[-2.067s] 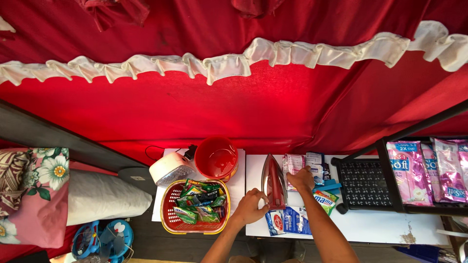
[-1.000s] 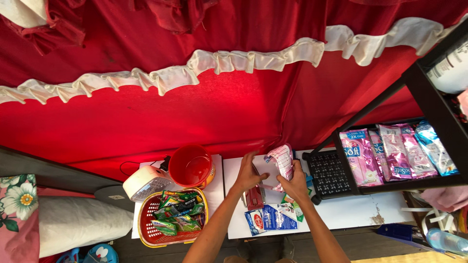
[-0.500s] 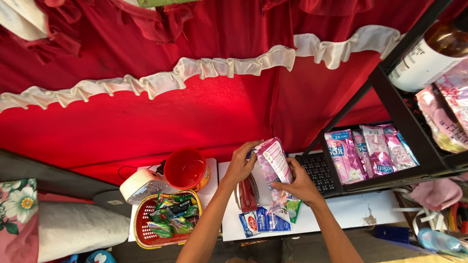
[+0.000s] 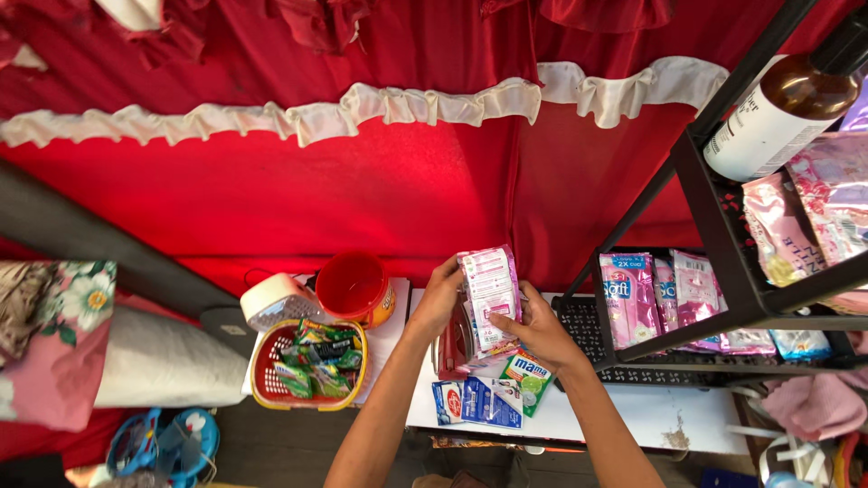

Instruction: The person picks up various packaged items from a table and places them onto a black metal shelving unit. They handle items such as sanitary pads, a bottle, and other small packages, arranging them on the shelves.

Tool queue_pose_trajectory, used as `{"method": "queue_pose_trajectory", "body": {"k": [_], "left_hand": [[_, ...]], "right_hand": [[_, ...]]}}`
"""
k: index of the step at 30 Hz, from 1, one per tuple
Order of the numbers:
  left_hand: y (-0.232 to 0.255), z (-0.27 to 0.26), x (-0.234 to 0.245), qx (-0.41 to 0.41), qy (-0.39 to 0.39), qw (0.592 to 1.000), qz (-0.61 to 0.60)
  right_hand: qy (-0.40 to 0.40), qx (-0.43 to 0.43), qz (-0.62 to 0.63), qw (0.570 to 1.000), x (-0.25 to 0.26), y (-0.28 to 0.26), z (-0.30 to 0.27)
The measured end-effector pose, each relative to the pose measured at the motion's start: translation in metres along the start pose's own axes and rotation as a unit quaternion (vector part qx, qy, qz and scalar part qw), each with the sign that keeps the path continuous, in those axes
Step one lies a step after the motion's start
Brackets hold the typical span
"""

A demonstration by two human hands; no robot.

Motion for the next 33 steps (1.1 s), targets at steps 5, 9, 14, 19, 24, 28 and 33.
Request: {"method": "queue_pose_trajectory", "body": {"k": [5, 9, 14, 19, 24, 28, 33], "left_hand": [[-0.012, -0.028, 0.015, -0.027, -0.043, 0.987, -0.151], [-0.045, -0.061, 0.023, -0.066, 0.011, 0.983, -0.17], [-0.103, -0.084, 0.046, -0.051, 0.085, 0.99, -0.097], [-0.178, -0.119, 0.065, 0.11, 0.248, 0.96, 0.072], [-0.185, -0.161, 0.042, 0.212, 0.206, 0.952, -0.083], [-0.139, -0.174, 0.035, 0.285, 0.142, 0.9, -0.296], [-0.114, -0.191, 0.04, 0.347, 0.163, 0.82, -0.425]], "right_hand": [[-0.038, 0.007, 0.022, 0.999, 0.001, -0.009, -0.01], [-0.087, 0.018, 0.018, 0.996, 0.001, -0.016, -0.012], [-0.11, 0.029, -0.017, 0.993, -0.005, -0.022, -0.019], [-0.067, 0.088, 0.003, 0.994, -0.017, -0.034, -0.02], [-0.049, 0.142, 0.063, 0.987, -0.033, -0.039, -0.028], [-0.021, 0.157, 0.082, 0.984, -0.047, -0.04, -0.045], [0.019, 0.214, 0.099, 0.972, -0.054, -0.048, -0.07]]}}
Point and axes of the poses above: each hand's wrist, its own z-axis towards the middle knuckle, its own x-axis out of the back of the hand, y = z × x, the point moved 3 cm from there along z, towards the middle knuckle, and after that the axes turned 13 degrees about y, right-handed, at the moved point
